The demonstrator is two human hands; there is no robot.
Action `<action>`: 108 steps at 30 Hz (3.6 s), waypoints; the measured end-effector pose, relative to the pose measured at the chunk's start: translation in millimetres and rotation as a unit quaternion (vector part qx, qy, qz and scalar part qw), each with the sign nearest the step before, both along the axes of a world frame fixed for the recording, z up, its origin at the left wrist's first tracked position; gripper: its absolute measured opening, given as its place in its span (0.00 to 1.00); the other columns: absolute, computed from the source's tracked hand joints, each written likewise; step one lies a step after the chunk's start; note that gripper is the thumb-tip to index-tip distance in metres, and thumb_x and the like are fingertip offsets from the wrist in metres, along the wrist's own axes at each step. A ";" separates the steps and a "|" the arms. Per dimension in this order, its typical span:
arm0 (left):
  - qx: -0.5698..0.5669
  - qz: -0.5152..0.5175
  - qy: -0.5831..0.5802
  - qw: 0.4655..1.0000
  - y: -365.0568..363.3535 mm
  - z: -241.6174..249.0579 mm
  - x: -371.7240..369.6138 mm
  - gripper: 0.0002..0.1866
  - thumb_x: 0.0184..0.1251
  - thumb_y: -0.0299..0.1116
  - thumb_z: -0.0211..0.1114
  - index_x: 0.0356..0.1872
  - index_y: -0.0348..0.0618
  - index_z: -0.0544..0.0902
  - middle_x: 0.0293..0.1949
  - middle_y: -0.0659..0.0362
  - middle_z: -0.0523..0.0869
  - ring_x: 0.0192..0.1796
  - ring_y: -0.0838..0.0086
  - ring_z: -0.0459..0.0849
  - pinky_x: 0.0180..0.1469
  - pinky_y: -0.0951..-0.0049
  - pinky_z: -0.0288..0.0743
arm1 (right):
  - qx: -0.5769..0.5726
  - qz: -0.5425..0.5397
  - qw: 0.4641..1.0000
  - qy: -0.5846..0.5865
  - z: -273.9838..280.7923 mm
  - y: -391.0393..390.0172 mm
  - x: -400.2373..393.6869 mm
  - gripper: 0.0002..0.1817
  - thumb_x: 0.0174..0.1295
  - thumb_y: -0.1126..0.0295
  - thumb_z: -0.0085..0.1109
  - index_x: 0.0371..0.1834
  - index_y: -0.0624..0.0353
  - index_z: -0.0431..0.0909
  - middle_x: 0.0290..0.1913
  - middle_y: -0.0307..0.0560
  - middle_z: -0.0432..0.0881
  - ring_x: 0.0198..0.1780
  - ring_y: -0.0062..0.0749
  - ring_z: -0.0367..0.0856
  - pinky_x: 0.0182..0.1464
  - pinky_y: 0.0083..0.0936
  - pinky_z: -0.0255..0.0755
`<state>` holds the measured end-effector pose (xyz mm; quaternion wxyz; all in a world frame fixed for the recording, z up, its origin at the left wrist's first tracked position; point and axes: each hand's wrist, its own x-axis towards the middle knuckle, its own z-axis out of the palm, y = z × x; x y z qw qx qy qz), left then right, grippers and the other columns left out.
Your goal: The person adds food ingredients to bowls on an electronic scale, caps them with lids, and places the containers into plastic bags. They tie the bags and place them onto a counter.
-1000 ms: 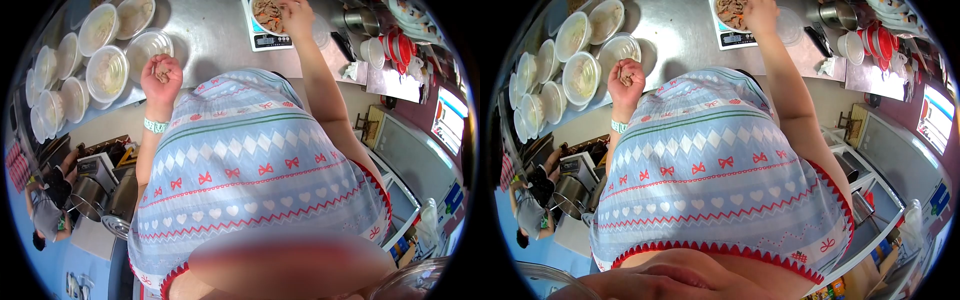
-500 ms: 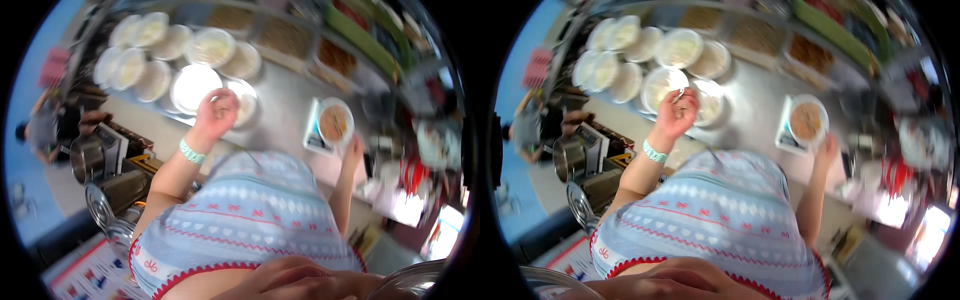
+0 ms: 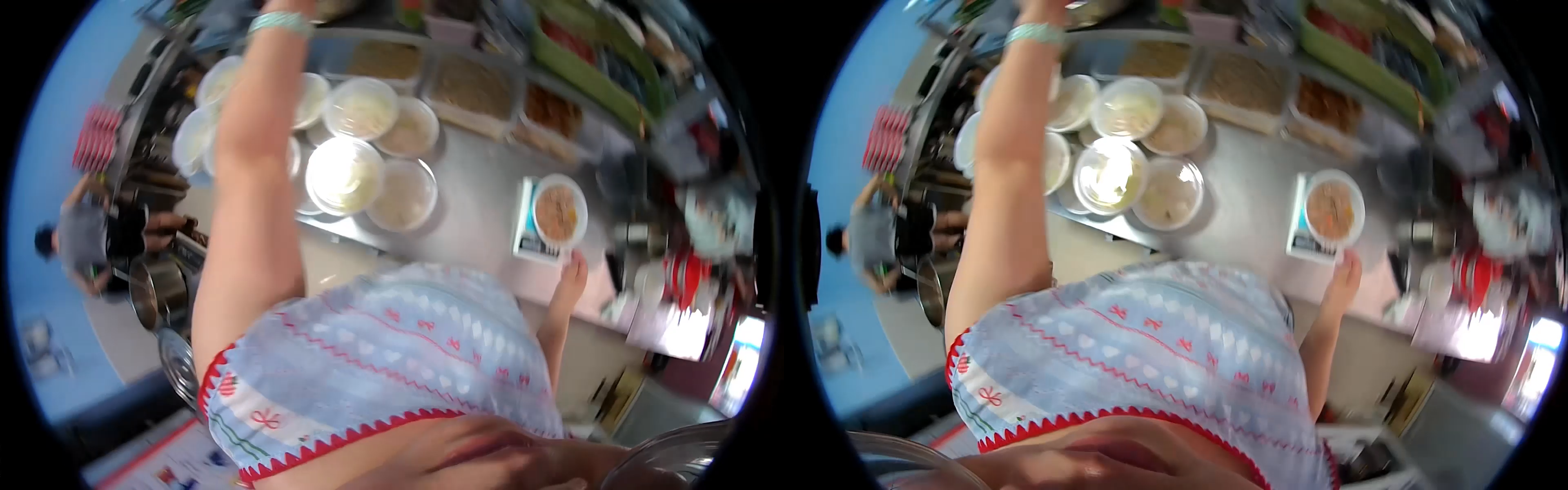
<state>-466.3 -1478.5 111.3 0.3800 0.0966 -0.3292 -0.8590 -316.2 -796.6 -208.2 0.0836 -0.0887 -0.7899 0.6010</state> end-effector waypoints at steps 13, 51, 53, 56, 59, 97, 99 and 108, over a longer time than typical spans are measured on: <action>-0.077 -0.370 -0.210 0.902 276.8 -235.8 237.8 0.09 0.73 0.31 0.52 0.48 0.40 0.75 0.42 0.58 0.80 0.42 0.74 0.79 0.48 0.73 0.73 | -0.231 -0.020 0.927 -0.294 -10.7 8.1 -68.7 0.28 0.68 0.59 0.55 0.67 0.55 0.60 0.58 0.54 0.72 0.51 0.45 0.80 0.52 0.37 0.79; 0.414 0.557 -0.269 0.668 693.0 -688.2 741.4 0.06 0.74 0.26 0.54 0.47 0.38 0.70 0.46 0.55 0.78 0.49 0.68 0.82 0.54 0.66 0.80 | 0.363 0.863 0.251 -0.247 -340.6 -194.9 476.8 0.25 0.68 0.71 0.48 0.70 0.48 0.65 0.42 0.49 0.84 0.31 0.32 0.85 0.30 0.28 0.83; 0.426 0.577 -0.251 0.650 682.0 -696.5 743.1 0.06 0.74 0.26 0.54 0.47 0.38 0.70 0.46 0.55 0.78 0.49 0.68 0.82 0.54 0.66 0.80 | 0.371 0.876 0.245 -0.186 -364.3 -203.7 488.5 0.25 0.68 0.69 0.49 0.69 0.49 0.67 0.38 0.49 0.85 0.31 0.32 0.85 0.31 0.27 0.83; 0.422 0.625 -0.191 0.629 674.2 -719.8 750.0 0.07 0.73 0.26 0.54 0.48 0.39 0.70 0.47 0.55 0.77 0.49 0.68 0.82 0.54 0.65 0.80 | 0.371 0.881 0.227 0.184 -388.7 -218.0 503.8 0.24 0.70 0.52 0.48 0.60 0.57 0.74 0.38 0.41 0.84 0.36 0.31 0.82 0.37 0.31 0.80; 0.435 0.637 -0.170 0.613 666.8 -712.6 748.8 0.06 0.73 0.27 0.53 0.47 0.39 0.69 0.46 0.54 0.78 0.49 0.68 0.82 0.54 0.66 0.80 | 0.325 0.877 0.326 -0.139 -300.9 -218.8 536.1 0.24 0.69 0.46 0.48 0.45 0.58 0.79 0.31 0.37 0.80 0.26 0.22 0.71 0.27 0.21 0.68; 0.381 0.652 -0.118 0.645 667.3 -725.6 778.3 0.14 0.74 0.30 0.57 0.53 0.31 0.73 0.49 0.51 0.80 0.51 0.64 0.79 0.62 0.65 0.74 | 0.263 0.831 0.319 -0.372 -292.7 -177.9 550.7 0.12 0.70 0.54 0.52 0.36 0.49 0.75 0.20 0.30 0.69 0.15 0.17 0.60 0.16 0.16 0.53; 0.374 0.651 -0.116 0.651 667.1 -726.3 780.9 0.13 0.74 0.30 0.57 0.52 0.32 0.73 0.49 0.51 0.80 0.52 0.64 0.79 0.62 0.65 0.75 | 0.271 0.820 0.293 -0.409 -291.3 -177.4 551.4 0.11 0.70 0.54 0.52 0.36 0.48 0.75 0.21 0.30 0.70 0.15 0.16 0.59 0.16 0.16 0.53; 0.366 0.625 -0.105 0.681 664.6 -735.7 791.2 0.10 0.71 0.26 0.58 0.48 0.31 0.72 0.46 0.53 0.78 0.49 0.65 0.82 0.60 0.63 0.78 | 0.244 0.812 0.315 -0.427 -297.6 -170.4 548.5 0.10 0.70 0.57 0.51 0.39 0.49 0.75 0.23 0.31 0.73 0.16 0.16 0.59 0.16 0.15 0.53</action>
